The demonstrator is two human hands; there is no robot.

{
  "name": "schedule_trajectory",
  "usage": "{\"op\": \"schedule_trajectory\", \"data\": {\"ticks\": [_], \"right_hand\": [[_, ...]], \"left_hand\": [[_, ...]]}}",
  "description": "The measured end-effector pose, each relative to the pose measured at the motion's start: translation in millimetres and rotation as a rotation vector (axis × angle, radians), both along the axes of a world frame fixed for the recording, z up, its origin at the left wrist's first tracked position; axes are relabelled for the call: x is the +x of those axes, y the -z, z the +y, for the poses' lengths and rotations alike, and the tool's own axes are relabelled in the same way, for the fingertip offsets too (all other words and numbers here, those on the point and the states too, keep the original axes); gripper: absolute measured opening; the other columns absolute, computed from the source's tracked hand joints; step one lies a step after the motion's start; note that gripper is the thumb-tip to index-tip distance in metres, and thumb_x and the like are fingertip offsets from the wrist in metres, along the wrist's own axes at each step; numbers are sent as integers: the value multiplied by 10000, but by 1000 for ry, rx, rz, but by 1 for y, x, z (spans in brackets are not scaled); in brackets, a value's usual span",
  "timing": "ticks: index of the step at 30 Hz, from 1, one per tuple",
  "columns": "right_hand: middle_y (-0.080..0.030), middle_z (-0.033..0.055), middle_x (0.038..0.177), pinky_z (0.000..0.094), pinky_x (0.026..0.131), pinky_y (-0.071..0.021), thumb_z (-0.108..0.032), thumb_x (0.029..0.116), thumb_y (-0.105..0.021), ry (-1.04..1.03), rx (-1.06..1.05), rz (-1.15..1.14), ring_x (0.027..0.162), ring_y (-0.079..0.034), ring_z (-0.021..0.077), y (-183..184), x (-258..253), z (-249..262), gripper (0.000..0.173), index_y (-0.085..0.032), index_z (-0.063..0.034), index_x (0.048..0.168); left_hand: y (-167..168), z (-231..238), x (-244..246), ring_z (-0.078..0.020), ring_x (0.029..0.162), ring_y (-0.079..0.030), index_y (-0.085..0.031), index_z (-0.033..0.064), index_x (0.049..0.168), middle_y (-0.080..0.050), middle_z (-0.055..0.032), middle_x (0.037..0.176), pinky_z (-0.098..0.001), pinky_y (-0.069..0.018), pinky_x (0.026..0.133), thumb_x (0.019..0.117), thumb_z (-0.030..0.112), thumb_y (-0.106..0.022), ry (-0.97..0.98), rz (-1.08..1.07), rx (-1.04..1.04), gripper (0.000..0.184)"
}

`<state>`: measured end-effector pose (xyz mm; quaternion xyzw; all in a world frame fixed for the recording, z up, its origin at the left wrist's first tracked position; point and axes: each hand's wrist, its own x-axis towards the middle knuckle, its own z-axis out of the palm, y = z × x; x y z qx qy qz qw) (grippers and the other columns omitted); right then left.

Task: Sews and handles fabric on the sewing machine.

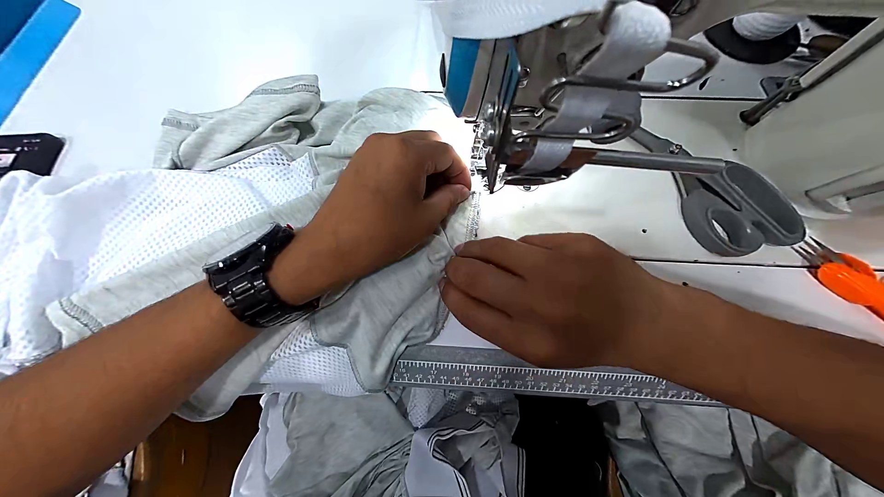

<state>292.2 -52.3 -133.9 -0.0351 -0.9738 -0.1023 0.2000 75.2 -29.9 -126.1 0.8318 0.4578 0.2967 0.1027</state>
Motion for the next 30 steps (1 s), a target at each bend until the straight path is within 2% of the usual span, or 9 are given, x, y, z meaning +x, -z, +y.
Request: {"op": "schedule_trajectory", "data": {"ticks": [4, 8, 11, 12, 13, 15, 18, 24, 30], "right_hand": [[-706, 138, 1018, 363, 716, -593, -43, 1016, -495, -44, -55, -4, 915, -699, 283, 1, 3, -7, 226, -719, -14, 1032], [-716, 135, 1054, 353, 664, -589, -20, 1016, -489, -44, -58, -26, 954, -714, 296, 1, 8, -14, 226, -715, -22, 1025], [-721, 131, 1066, 352, 670, -594, -25, 1019, -490, -56, -79, -30, 983, -716, 297, 2, 11, -14, 230, -720, -25, 1031], [-724, 132, 1077, 354, 682, -598, -28, 1022, -491, -63, -90, -31, 996, -716, 300, 2, 12, -13, 232, -722, -26, 1038], [-723, 136, 1099, 361, 713, -608, -32, 1027, -490, -73, -103, -38, 1015, -716, 304, 1, 13, -12, 234, -722, -26, 1055], [-723, 144, 1130, 378, 776, -614, -44, 1033, -490, -92, -123, -51, 1056, -711, 314, 1, 15, -11, 239, -723, -28, 1084], [-721, 146, 1153, 400, 887, -605, -61, 1034, -487, -106, -149, -46, 1106, -701, 312, 2, 15, -10, 244, -720, -29, 1099], [-731, 122, 1157, 378, 915, -593, -87, 1019, -509, -83, -153, -31, 1133, -693, 294, 2, 16, -9, 238, -732, -55, 1095], [-731, 127, 1161, 385, 946, -588, -93, 1015, -521, -76, -148, -14, 1130, -699, 291, 3, 16, -8, 228, -730, -52, 1096]], "left_hand": [[0, 1, 2, 39, 778, -589, -728, 133, 905, -639, 56, 817, -128, -457, 698, 941, 179, -684, 24, -46, -18, 73], [4, -2, 2, -70, 784, -627, -745, 127, 898, -650, 6, 844, -234, -493, 681, 962, 192, -656, 89, 62, 98, 127], [2, -14, -2, -233, 925, -657, -789, 74, 1042, -696, -88, 1021, -359, -529, 741, 968, 77, -564, 185, 215, 193, 237], [1, -20, -5, -278, 1056, -656, -769, 60, 1126, -703, -113, 1147, -398, -533, 839, 981, 60, -518, 208, 268, 196, 291], [4, -24, -8, -297, 1173, -642, -742, 66, 1212, -694, -115, 1247, -420, -528, 941, 1000, 67, -478, 217, 309, 194, 338], [10, -25, -14, -302, 1255, -619, -703, 108, 1307, -677, -104, 1325, -437, -513, 998, 1021, 117, -440, 221, 331, 194, 388], [14, -23, -20, -293, 1251, -609, -700, 144, 1324, -667, -101, 1333, -446, -504, 972, 1015, 149, -434, 216, 293, 170, 408], [16, -18, -20, -282, 1262, -602, -698, 147, 1326, -666, -93, 1339, -430, -491, 989, 995, 125, -429, 214, 264, 160, 427], [15, -12, -18, -263, 1196, -615, -720, 158, 1289, -677, -84, 1287, -421, -492, 922, 959, 102, -448, 223, 239, 156, 431]]}}
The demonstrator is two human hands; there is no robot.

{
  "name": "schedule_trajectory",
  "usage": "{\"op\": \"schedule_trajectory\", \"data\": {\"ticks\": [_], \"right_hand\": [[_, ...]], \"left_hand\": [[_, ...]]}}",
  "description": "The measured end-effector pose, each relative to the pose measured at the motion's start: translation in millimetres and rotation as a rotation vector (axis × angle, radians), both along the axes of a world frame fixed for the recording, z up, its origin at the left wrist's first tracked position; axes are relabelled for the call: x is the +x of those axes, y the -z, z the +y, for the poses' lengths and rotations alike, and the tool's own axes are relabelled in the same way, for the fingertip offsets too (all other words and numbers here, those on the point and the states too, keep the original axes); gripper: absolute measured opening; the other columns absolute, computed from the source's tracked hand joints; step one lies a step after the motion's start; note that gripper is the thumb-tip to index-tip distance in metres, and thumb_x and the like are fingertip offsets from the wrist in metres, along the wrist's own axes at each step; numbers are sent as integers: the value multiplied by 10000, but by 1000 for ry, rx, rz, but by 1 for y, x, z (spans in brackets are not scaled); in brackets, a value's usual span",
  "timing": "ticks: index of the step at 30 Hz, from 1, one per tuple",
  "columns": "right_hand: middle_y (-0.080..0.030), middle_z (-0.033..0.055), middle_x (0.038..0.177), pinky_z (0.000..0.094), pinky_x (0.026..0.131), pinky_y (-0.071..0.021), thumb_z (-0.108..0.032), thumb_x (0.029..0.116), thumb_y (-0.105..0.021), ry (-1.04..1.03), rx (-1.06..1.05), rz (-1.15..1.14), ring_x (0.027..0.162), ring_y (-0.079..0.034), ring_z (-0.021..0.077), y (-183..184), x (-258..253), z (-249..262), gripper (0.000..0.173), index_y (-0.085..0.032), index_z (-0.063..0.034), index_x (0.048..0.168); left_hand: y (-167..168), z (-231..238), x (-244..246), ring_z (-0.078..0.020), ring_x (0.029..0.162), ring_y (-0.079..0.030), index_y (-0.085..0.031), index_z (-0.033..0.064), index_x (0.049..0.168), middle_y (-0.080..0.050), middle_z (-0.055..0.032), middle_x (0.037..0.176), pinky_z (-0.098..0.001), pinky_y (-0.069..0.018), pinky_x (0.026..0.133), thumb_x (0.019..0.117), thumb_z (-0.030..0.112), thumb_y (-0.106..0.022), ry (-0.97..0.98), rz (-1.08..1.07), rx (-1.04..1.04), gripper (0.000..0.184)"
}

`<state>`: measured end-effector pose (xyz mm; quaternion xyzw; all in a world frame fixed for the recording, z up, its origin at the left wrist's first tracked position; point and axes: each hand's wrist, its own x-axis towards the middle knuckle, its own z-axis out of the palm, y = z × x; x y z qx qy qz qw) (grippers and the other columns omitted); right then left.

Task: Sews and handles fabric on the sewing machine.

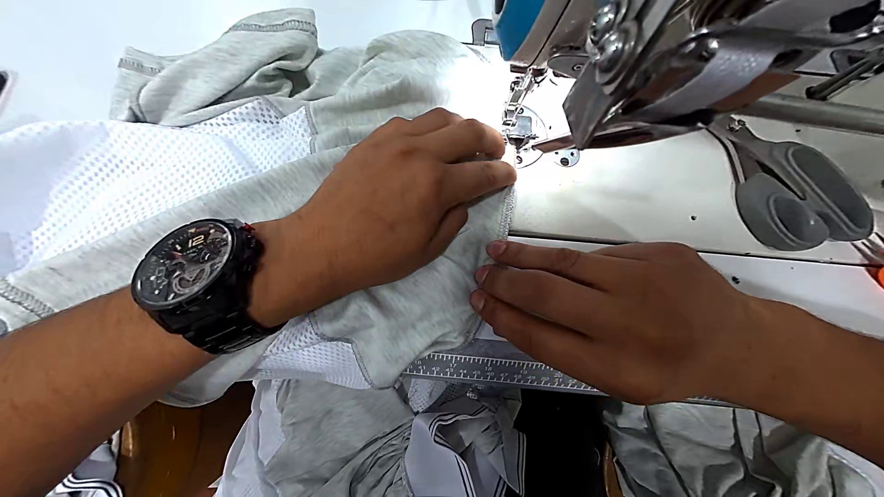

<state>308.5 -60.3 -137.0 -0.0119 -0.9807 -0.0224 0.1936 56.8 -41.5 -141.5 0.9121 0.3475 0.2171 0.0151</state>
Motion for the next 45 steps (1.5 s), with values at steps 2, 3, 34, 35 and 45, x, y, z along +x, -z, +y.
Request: {"op": "schedule_trajectory", "data": {"ticks": [2, 3, 34, 35, 45], "right_hand": [[-732, 126, 1154, 387, 947, -588, -87, 1014, -521, 3, 6, -2, 1127, -699, 293, 0, 0, 0, 226, -728, -50, 1097], [-732, 123, 1154, 384, 951, -587, -86, 1013, -521, 7, 8, -6, 1130, -698, 290, 0, 0, -1, 227, -729, -52, 1099], [-735, 123, 1177, 351, 912, -591, -210, 1026, -548, 116, -9, 16, 1174, -686, 282, 3, 1, 12, 260, -744, -66, 1120], [-735, 122, 1183, 351, 903, -591, -214, 1025, -546, 120, -9, 14, 1181, -683, 282, 3, 2, 12, 261, -743, -72, 1122], [-743, 128, 1194, 348, 939, -568, -232, 1040, -516, 136, 2, 7, 1201, -677, 281, 1, 3, 13, 291, -746, -74, 1121]], "left_hand": [[0, 0, 1, -262, 1195, -612, -718, 158, 1289, -676, -81, 1281, -415, -492, 925, 956, 101, -450, -2, 3, -3, 431], [0, 1, 1, -261, 1197, -611, -716, 159, 1293, -674, -79, 1279, -412, -493, 933, 957, 102, -452, -3, 5, -7, 431], [-6, 23, -9, -172, 1037, -693, -793, 103, 1093, -740, -73, 1110, -304, -535, 863, 986, 27, -542, 57, -78, 61, 283], [-6, 24, -9, -170, 1040, -691, -791, 104, 1092, -739, -70, 1111, -304, -535, 866, 992, 32, -540, 61, -73, 60, 279], [-5, 35, -11, -161, 1011, -696, -787, 71, 1025, -740, -75, 1088, -284, -542, 853, 988, 7, -533, 111, -74, 40, 265]]}}
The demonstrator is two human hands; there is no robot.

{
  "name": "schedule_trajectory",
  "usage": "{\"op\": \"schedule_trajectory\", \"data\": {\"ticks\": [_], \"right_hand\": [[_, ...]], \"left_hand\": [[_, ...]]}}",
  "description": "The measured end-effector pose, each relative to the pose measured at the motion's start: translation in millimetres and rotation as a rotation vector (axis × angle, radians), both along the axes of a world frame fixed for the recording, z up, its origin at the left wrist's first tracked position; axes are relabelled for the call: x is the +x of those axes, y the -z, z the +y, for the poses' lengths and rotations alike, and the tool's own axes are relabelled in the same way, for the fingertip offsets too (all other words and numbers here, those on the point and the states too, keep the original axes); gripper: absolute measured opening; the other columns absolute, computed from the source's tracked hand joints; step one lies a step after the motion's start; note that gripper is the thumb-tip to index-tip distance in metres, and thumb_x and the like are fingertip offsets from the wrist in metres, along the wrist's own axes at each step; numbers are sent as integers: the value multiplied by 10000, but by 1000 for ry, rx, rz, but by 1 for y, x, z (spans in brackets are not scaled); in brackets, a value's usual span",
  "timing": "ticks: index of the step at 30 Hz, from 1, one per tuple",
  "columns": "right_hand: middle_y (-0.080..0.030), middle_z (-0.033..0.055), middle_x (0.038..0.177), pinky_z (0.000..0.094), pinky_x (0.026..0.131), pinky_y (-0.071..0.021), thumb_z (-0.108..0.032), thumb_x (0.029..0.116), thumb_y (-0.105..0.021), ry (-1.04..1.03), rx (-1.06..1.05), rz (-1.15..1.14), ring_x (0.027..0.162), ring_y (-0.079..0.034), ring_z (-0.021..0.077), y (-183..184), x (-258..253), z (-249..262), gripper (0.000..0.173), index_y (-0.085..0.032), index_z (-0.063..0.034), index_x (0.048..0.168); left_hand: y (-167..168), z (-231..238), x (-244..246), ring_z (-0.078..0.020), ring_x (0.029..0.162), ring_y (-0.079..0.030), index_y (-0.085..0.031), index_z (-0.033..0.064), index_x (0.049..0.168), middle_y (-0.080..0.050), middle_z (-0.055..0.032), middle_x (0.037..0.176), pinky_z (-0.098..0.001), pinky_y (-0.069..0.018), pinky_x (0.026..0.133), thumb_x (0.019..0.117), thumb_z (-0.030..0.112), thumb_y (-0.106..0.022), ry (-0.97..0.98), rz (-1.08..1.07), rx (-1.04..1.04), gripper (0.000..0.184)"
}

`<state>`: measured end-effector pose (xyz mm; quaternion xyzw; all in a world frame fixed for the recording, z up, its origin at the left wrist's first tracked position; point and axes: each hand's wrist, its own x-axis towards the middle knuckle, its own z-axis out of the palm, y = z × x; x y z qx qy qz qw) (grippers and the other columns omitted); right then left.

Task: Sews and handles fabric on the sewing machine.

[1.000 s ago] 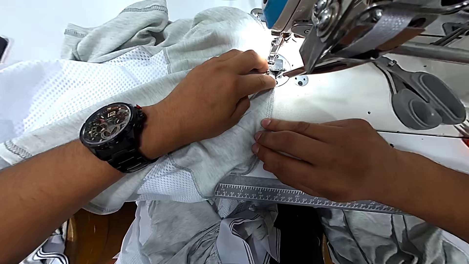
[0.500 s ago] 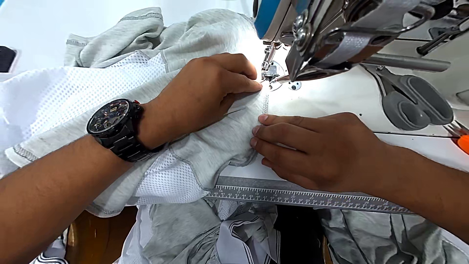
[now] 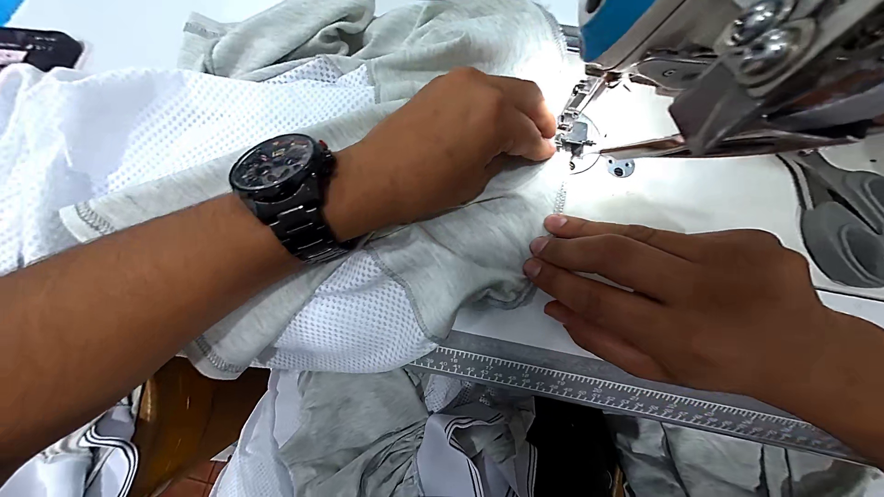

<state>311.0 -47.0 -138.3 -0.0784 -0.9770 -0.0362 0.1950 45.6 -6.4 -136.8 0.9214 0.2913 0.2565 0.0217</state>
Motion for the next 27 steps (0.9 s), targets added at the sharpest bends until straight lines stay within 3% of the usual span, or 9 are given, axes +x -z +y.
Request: {"op": "schedule_trajectory", "data": {"ticks": [3, 6, 19, 23, 27], "right_hand": [[-747, 126, 1187, 349, 925, -566, -237, 1036, -524, 15, 15, 10, 1197, -679, 282, 0, 0, 2, 290, -754, -75, 1106], [-747, 132, 1190, 356, 986, -549, -233, 1037, -525, 4, 0, 13, 1216, -671, 288, 0, -1, 4, 296, -756, -64, 1115], [-731, 121, 1225, 366, 976, -547, -306, 1034, -519, 59, -7, -3, 1259, -639, 286, -1, -5, 13, 359, -743, -78, 1197], [-719, 125, 1251, 383, 1018, -542, -316, 1026, -519, 66, -23, 2, 1283, -624, 290, 0, -6, 14, 379, -731, -71, 1222], [-711, 111, 1266, 400, 992, -558, -315, 994, -519, 87, -35, 25, 1273, -630, 278, 3, -7, 17, 382, -735, -87, 1212]], "left_hand": [[0, 6, 0, -181, 963, -685, -789, 70, 1006, -729, -90, 1037, -291, -532, 808, 968, -16, -537, 20, 20, 7, 269], [-1, 13, -4, -174, 919, -673, -783, 65, 985, -721, -88, 995, -282, -517, 776, 975, -10, -530, 58, 28, 24, 264], [-1, 36, -8, -215, 973, -699, -767, 40, 952, -731, -111, 1033, -334, -541, 818, 968, -30, -512, 102, 42, 78, 265], [1, 40, -7, -218, 965, -706, -769, 55, 946, -735, -100, 1041, -364, -559, 812, 983, 1, -525, 95, 5, 70, 252], [4, 35, -5, -267, 1105, -699, -782, 73, 1026, -737, -111, 1138, -430, -559, 951, 978, 13, -544, 49, -1, 28, 250]]}}
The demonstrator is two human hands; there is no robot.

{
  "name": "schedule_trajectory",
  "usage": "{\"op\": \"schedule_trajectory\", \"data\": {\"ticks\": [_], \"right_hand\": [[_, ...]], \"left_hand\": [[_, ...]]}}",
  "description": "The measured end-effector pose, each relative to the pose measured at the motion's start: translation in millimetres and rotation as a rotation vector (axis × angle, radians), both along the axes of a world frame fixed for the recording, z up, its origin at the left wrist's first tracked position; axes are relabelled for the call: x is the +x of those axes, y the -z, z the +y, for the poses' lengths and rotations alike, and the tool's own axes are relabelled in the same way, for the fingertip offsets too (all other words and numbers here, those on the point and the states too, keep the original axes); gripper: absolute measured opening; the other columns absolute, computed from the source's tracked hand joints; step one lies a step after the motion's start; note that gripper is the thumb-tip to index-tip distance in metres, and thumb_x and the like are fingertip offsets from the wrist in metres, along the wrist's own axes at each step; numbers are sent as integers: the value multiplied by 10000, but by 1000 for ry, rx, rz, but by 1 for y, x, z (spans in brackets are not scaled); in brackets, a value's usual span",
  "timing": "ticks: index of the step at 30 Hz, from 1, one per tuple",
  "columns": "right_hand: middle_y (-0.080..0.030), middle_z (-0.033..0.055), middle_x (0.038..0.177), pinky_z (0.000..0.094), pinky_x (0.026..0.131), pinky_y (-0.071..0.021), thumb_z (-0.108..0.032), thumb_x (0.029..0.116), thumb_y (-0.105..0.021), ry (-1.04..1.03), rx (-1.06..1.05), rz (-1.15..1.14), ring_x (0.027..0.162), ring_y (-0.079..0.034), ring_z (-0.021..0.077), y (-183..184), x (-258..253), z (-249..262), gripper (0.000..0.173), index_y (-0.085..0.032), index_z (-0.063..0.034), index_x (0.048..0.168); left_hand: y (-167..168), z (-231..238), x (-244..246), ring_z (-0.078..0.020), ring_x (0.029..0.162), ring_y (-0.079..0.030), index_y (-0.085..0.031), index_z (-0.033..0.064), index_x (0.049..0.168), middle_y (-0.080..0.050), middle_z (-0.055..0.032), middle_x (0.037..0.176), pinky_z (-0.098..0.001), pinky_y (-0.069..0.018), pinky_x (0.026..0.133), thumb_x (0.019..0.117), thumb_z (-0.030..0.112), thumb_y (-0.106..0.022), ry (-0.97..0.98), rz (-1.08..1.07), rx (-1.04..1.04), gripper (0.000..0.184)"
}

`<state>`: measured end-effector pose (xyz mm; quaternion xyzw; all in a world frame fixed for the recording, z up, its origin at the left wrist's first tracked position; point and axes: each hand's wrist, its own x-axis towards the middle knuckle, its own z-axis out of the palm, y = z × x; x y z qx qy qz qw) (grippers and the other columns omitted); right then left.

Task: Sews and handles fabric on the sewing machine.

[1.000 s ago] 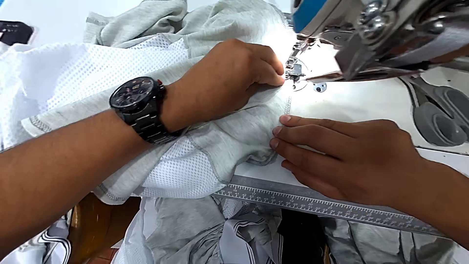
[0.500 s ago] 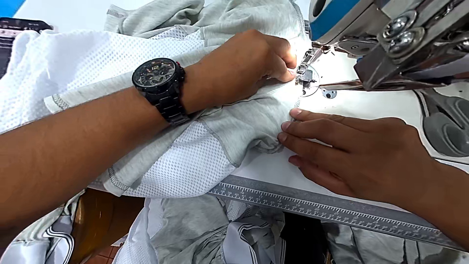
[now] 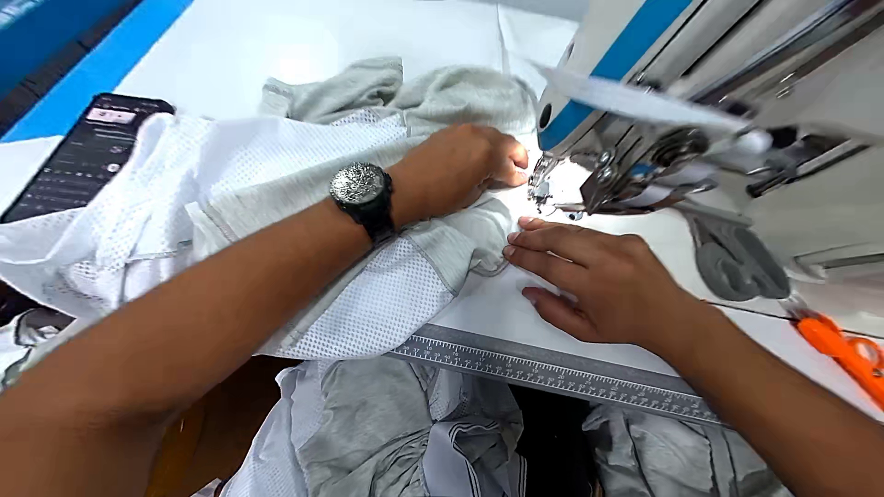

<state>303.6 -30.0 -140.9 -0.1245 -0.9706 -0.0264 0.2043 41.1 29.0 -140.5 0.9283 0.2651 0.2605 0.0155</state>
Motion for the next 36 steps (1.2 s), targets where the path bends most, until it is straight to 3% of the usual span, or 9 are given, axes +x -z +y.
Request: {"op": "schedule_trajectory", "data": {"ticks": [5, 9, 11, 14, 17, 20, 26, 29, 36], "right_hand": [[-723, 89, 1196, 430, 885, -596, -239, 994, -528, 171, 96, 84, 1129, -690, 249, 5, 5, -1, 297, -755, -119, 1144], [-748, 63, 1076, 428, 780, -619, -203, 975, -544, 550, 84, 233, 976, -729, 211, 13, 21, -23, 262, -777, -110, 1050], [-744, 60, 1067, 428, 766, -616, -210, 969, -560, 668, 28, 289, 944, -724, 210, 16, 19, -40, 257, -786, -112, 1046], [-744, 49, 1144, 468, 914, -592, -194, 982, -565, 614, -103, 310, 1096, -701, 228, 25, 6, -72, 259, -792, -133, 1088], [-669, -6, 1373, 521, 1037, -509, -195, 997, -585, 425, -219, 314, 1273, -610, 237, 23, -31, -115, 331, -722, -184, 1298], [-640, -18, 1413, 547, 937, -531, -184, 981, -593, 382, -123, 279, 1240, -617, 271, -2, -73, -129, 353, -708, -229, 1312], [-729, 116, 1051, 483, 840, -596, -84, 979, -570, 711, -296, 461, 946, -711, 249, -20, -62, -86, 203, -743, -46, 1078], [-707, 137, 1233, 515, 1037, -516, -114, 984, -537, 720, -374, 310, 1187, -657, 293, -1, -45, -103, 290, -728, -50, 1193], [-563, 19, 1510, 571, 1092, -460, -144, 951, -636, 387, -237, 299, 1361, -543, 296, 2, -48, -153, 463, -632, -156, 1413]], "left_hand": [[1, -7, 7, -296, 1153, -657, -771, 104, 1054, -727, -98, 1158, -542, -509, 968, 945, 244, -550, -115, 65, 14, 284], [-33, -106, 31, -350, 1353, -522, -711, 69, 1215, -636, -138, 1365, -590, -371, 1145, 956, 704, -475, -442, 297, -214, 725], [-21, -152, 36, -369, 1370, -492, -650, 58, 1308, -592, -156, 1401, -592, -380, 1125, 996, 555, -555, -484, 258, -322, 595], [13, -184, 8, -307, 1173, -657, -729, 50, 1115, -709, -135, 1168, -515, -540, 994, 991, 78, -587, -520, -130, -204, 191], [-3, -214, -39, -142, 898, -723, -706, 49, 1106, -742, -37, 955, -379, -613, 861, 1082, 170, -458, -391, -631, -372, 277], [-51, -246, -63, -95, 703, -683, -687, 84, 1060, -700, 17, 779, -315, -608, 709, 1073, 183, -478, -321, -770, -429, 231], [-41, -218, -3, -294, 1321, -568, -596, 89, 1403, -599, -133, 1414, -556, -444, 1113, 1013, 494, -574, -616, -248, -516, 563], [-18, -176, 7, -477, 1420, -420, -601, 78, 1403, -510, -223, 1499, -800, -210, 1122, 1039, 318, -545, -894, -104, -497, 440], [-96, -217, -91, -209, 882, -683, -661, 39, 1196, -704, -124, 998, -450, -577, 817, 1095, 294, -460, -351, -594, -684, 340]]}}
